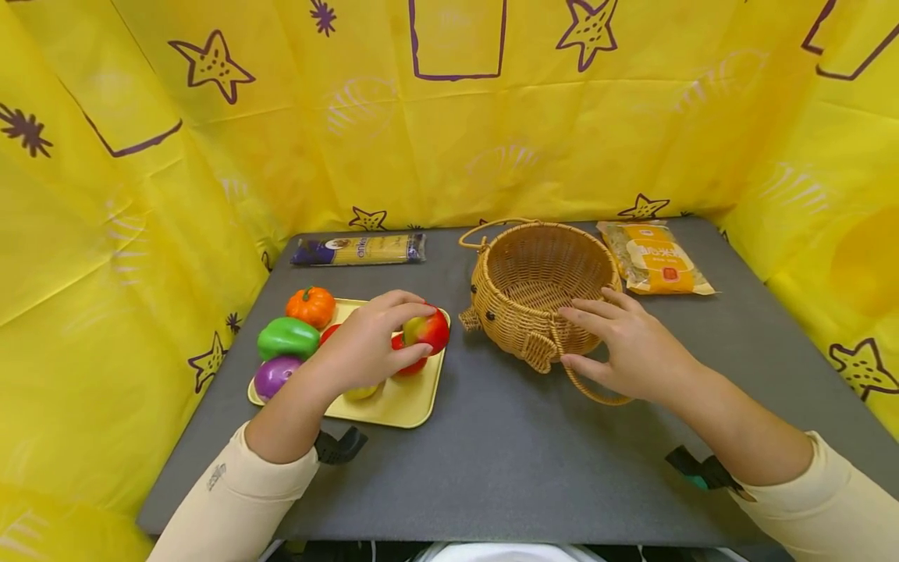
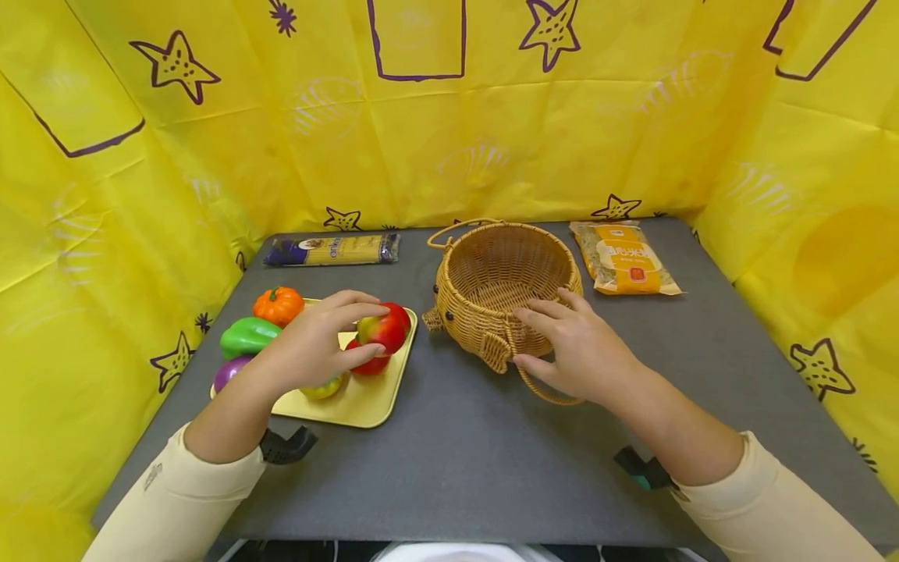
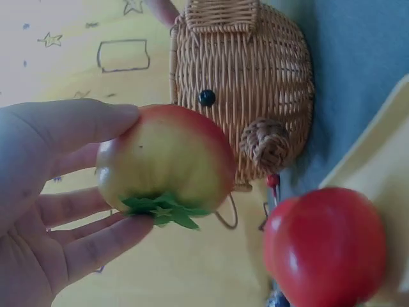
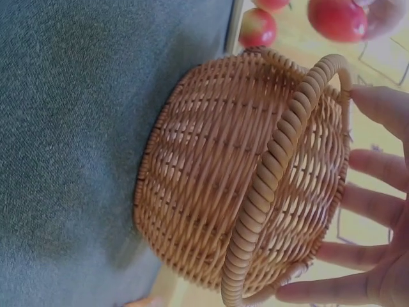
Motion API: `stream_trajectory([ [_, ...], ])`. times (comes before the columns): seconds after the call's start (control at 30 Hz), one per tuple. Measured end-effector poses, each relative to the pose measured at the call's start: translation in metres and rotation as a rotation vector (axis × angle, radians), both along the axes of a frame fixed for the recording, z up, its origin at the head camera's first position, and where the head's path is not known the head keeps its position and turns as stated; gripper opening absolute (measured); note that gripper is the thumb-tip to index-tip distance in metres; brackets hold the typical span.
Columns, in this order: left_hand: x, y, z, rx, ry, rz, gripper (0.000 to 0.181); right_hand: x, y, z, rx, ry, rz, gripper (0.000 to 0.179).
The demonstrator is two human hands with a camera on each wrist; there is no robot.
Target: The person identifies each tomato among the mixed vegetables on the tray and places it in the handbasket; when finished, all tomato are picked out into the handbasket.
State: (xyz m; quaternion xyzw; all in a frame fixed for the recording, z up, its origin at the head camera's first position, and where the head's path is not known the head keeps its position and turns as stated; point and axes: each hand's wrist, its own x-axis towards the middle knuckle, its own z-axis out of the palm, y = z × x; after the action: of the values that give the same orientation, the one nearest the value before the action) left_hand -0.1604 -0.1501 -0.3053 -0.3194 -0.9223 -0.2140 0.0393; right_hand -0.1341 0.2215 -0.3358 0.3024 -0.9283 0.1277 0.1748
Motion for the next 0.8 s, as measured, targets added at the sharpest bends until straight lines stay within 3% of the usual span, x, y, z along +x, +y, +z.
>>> stream_trajectory([
  [0.13,-0.009,0.014,0.006,0.033,0.042,-0.02,0.047,-0.002,0.001,-0.001,0.001,0.036,0.032,0.062],
  [0.37,-0.024,0.04,0.019,0.099,0.091,-0.037,0.049,-0.002,0.001,0.001,0.017,0.012,0.032,0.061],
  [0.63,-0.052,0.069,0.032,0.155,0.032,-0.044,0.05,-0.006,0.001,0.0,0.028,0.021,0.037,0.06],
  [0.8,-0.068,0.088,0.036,0.146,0.014,-0.032,0.051,-0.006,0.002,0.0,0.022,0.026,0.043,0.061],
])
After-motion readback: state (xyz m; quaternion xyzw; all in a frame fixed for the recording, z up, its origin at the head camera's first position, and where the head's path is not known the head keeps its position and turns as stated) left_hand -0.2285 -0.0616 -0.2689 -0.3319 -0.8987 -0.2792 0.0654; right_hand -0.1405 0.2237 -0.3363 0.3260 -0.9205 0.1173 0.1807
